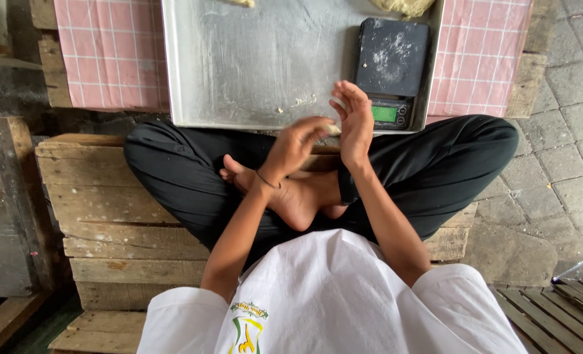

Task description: The person weighs small pieces of dough, rolls them into thin ropes on a metal tray, and braids them into snacks.

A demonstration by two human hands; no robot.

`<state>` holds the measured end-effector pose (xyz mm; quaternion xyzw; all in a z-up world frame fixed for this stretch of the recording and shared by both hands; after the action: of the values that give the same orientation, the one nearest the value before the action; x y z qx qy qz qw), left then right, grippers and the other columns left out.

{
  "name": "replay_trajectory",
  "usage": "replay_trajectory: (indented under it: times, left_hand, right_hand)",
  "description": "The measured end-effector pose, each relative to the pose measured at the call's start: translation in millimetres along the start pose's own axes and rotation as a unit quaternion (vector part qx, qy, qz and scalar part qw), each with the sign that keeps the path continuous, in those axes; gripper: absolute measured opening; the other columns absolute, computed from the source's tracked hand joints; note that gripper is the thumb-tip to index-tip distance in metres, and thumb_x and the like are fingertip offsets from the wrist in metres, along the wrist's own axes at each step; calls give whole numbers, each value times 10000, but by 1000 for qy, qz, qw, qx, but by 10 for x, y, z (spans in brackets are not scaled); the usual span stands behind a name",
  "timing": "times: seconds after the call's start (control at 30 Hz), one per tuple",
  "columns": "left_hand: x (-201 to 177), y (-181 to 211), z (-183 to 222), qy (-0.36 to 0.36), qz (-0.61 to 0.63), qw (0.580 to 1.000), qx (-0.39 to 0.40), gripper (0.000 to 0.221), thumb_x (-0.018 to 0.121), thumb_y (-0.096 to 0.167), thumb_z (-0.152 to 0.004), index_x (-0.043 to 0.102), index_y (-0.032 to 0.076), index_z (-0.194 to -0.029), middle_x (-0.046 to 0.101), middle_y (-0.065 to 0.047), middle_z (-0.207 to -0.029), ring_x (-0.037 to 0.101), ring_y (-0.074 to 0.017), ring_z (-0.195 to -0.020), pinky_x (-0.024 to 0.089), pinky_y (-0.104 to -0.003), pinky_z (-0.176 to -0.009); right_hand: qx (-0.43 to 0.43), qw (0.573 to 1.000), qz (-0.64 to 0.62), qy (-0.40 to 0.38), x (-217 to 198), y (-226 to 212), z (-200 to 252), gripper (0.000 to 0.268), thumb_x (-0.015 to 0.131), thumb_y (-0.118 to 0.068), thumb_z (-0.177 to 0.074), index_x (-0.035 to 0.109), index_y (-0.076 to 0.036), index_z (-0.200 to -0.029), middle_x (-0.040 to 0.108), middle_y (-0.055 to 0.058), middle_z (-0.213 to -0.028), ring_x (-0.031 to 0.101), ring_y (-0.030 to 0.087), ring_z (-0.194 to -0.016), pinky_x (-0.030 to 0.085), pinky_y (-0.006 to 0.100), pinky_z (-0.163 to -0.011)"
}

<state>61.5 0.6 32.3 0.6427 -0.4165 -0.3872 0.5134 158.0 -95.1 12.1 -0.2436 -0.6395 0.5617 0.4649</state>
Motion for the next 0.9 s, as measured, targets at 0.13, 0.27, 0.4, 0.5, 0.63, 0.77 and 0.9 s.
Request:
replay_trajectory:
  times: [0.13, 0.27, 0.4, 0.5, 0.63, 0.77, 0.9]
  left_hand:
    - [560, 505, 101, -53, -18, 998, 38, 664, 230, 457, -1179, 145, 13, -1666, 104, -249, -1727, 63, -421, -1575, 56, -535, -1306]
    - [642, 836, 167, -32, -16, 998, 49, 775, 238, 554, -1132, 84, 13, -1666, 21, -253, -1725, -13, -418, -1571, 3, -537, -1295]
    - [695, 1136, 128, -5, -9, 998, 70, 924, 249, 678, -1073, 4, 14, -1667, -85, -257, -1722, -111, -414, -1566, -65, -539, -1281]
    - [688, 1264, 53, 9, -7, 996, 84, 1026, 256, 761, -1033, -49, 14, -1668, -156, -260, -1720, -177, -411, -1562, -111, -540, -1272]
    - [395, 1043, -230, 38, -15, 997, 64, 896, 373, 521, -1092, -91, 20, -1672, -236, -226, -1700, -246, -450, -1534, -211, -539, -1241]
    - [619, 1395, -100, -1, 13, 996, 83, 1004, 229, 718, -1015, -74, 10, -1659, -216, -226, -1706, -238, -400, -1560, -188, -522, -1270]
    - [733, 1514, 84, -26, -7, 990, 137, 1084, 188, 795, -982, -34, -37, -1641, -161, -271, -1702, -216, -440, -1564, -179, -540, -1270]
  right_hand:
    - [-65, 994, 54, -64, 490, -516, 225, 752, 125, -601, -1154, 374, -59, -1612, 322, 130, -1689, 220, 339, -1573, 146, 522, -1296]
    - [-62, 992, 15, -108, 787, -745, 558, 838, 84, -651, -1090, 197, -62, -1675, 122, 12, -1755, 126, 213, -1605, 130, 421, -1322]
    - [-107, 983, 74, -130, 613, -1006, 276, 963, -34, -737, -1024, 99, -57, -1692, 10, 73, -1767, -32, 335, -1624, -5, 504, -1351]
    - [-69, 990, 64, -106, 674, -1372, 257, 954, 47, -763, -1028, 228, -91, -1681, 149, 51, -1758, 79, 289, -1624, 54, 462, -1339]
    - [-84, 990, 56, -101, 625, -1501, 267, 953, 42, -760, -1025, 211, -89, -1681, 137, 53, -1757, 70, 291, -1624, 48, 461, -1338]
    - [-85, 990, 39, -105, 602, -1552, 304, 954, 33, -755, -1018, 174, -84, -1681, 109, 58, -1755, 48, 296, -1623, 35, 458, -1336]
    - [-88, 990, 23, -106, 579, -1586, 314, 955, 24, -751, -1011, 137, -79, -1680, 81, 63, -1752, 26, 302, -1622, 23, 456, -1334]
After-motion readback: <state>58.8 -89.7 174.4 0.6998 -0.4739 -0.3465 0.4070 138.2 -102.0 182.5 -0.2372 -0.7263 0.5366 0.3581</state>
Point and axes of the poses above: each hand's wrist, its own z-axis away from the middle knuckle, its own x-axis out of the palm, y = z × x, the point moved 7 cm from there along -z, towards the middle knuckle
